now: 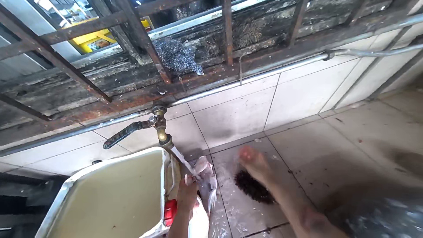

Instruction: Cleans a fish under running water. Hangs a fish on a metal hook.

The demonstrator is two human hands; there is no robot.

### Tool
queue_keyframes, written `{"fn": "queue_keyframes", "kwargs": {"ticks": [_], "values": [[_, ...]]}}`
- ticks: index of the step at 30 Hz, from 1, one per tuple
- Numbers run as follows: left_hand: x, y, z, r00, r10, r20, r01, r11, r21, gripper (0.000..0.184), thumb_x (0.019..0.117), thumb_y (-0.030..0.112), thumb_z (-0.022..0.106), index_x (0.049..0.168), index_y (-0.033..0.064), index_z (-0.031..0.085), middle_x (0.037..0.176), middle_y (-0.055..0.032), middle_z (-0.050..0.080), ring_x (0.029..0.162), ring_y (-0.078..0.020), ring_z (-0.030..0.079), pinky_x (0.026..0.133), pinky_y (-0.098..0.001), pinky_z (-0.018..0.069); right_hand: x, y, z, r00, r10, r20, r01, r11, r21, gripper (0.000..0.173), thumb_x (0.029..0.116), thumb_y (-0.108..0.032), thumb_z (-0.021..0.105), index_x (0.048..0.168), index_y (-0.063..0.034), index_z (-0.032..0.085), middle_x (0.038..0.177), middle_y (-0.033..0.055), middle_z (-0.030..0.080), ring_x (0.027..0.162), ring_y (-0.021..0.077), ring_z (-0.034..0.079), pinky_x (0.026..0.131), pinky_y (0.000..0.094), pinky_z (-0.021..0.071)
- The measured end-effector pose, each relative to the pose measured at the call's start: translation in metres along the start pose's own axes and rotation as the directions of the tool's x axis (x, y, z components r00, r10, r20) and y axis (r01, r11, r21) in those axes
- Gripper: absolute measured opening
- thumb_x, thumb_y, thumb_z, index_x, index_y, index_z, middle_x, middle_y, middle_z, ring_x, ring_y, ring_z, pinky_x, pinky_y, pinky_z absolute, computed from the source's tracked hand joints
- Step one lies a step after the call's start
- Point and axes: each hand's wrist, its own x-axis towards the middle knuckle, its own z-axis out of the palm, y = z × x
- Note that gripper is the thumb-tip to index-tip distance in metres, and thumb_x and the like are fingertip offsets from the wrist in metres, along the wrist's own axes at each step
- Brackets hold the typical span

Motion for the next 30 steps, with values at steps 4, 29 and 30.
{"fn": "queue_keyframes", "kwargs": {"ticks": [4, 29, 30], "values": [[0.003, 0.003, 0.0, 1.0, 0.007, -0.003, -0.007, 1.0, 0.013, 0.056, 0.0941, 0.016, 0.07, 0.145, 0.0039, 0.049, 0.122, -0.0268, 0.063, 0.103, -0.04, 0.065, 0.081, -0.0591, 0.0551, -0.001, 0.017, -0.009, 0.962, 0.159, 0.22, -0.004, 0.818, -0.575, 0.094, 0.0915, -0.05, 0.07, 0.165, -0.0154, 0.023, 0.164, 0.0252, 0.029, 0.15, 0.0474, 0.029, 0.114, 0.0717, 0.0308], [-0.007, 0.009, -0.006, 0.999, 0.046, -0.007, -0.045, 0.991, 0.124, 0.057, 0.0979, 0.022, 0.065, 0.149, 0.0041, 0.048, 0.139, -0.0235, 0.059, 0.129, -0.0372, 0.059, 0.107, -0.0575, 0.0474, -0.033, 0.004, 0.107, 0.724, -0.372, 0.581, 0.666, 0.595, -0.45, 0.084, 0.0854, -0.017, 0.076, 0.158, -0.0381, 0.039, 0.146, 0.0281, 0.049, 0.118, 0.0508, 0.06, 0.074, 0.0631, 0.0575], [-0.005, 0.01, -0.007, 0.999, 0.048, -0.004, -0.047, 0.989, 0.14, 0.056, 0.0987, 0.023, 0.064, 0.149, 0.0043, 0.048, 0.14, -0.0233, 0.059, 0.129, -0.037, 0.058, 0.108, -0.0571, 0.0469, -0.03, -0.007, 0.105, 0.711, -0.356, 0.607, 0.678, 0.579, -0.454, 0.078, 0.0853, -0.017, 0.075, 0.155, -0.0361, 0.045, 0.144, 0.0283, 0.05, 0.117, 0.0508, 0.059, 0.074, 0.0629, 0.0568]]}}
